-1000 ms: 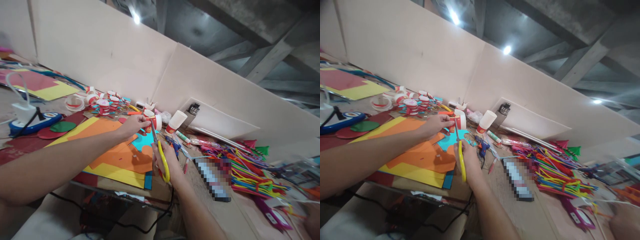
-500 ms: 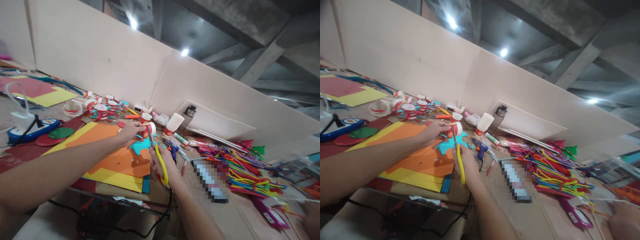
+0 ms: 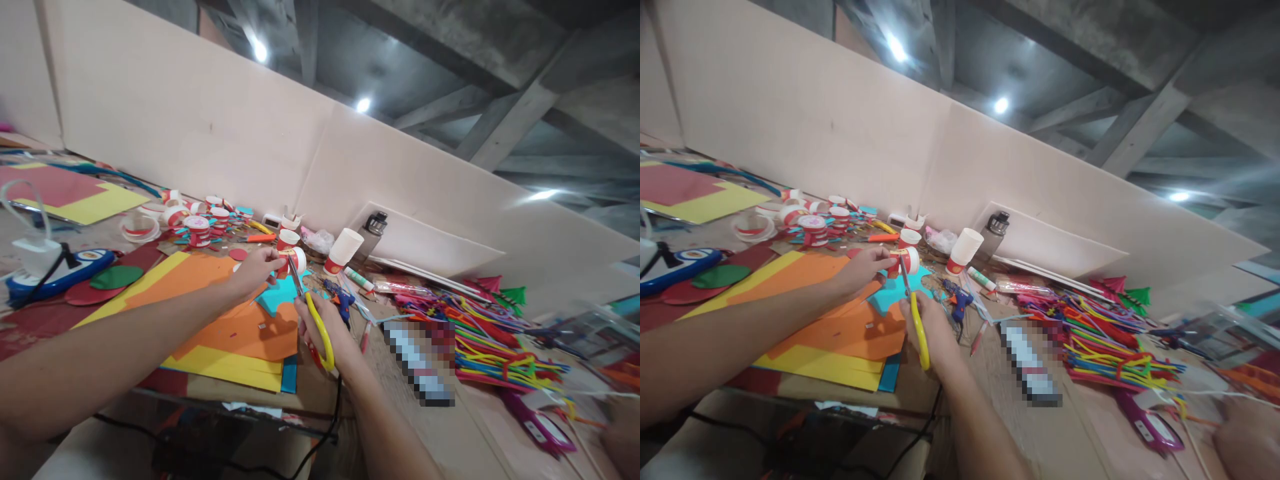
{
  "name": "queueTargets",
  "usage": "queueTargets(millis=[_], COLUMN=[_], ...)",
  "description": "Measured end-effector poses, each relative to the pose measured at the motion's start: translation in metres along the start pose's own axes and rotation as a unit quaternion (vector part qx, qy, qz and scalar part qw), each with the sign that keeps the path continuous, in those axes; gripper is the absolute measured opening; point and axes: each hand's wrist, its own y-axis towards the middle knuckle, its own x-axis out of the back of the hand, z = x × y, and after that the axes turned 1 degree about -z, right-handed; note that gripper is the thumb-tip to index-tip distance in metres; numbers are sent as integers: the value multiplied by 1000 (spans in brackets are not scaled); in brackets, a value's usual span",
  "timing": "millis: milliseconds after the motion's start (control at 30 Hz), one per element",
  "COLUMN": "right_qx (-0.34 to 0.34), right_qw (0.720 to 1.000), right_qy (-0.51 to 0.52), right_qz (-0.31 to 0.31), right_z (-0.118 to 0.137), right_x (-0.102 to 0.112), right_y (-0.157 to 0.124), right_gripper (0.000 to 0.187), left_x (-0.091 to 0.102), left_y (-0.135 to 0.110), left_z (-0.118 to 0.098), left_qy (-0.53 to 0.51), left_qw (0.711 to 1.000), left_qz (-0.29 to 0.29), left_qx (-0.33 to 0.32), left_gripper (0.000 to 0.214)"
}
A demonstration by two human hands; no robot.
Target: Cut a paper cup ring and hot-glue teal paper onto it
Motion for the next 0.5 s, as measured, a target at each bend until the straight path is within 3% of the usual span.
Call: queueTargets(millis=[500], right_qx=[-55], right_qw=[998], right_qy=[19], right_qz=[35], right_z=[7], right_x=[2], right_y=[-1], right_gripper=[31], left_x=[0], left_y=[1], left_z=[0], left_qy=[-4], left_qw=[1000], left_qz=[-11], left_qx=[-3], left_gripper=[28])
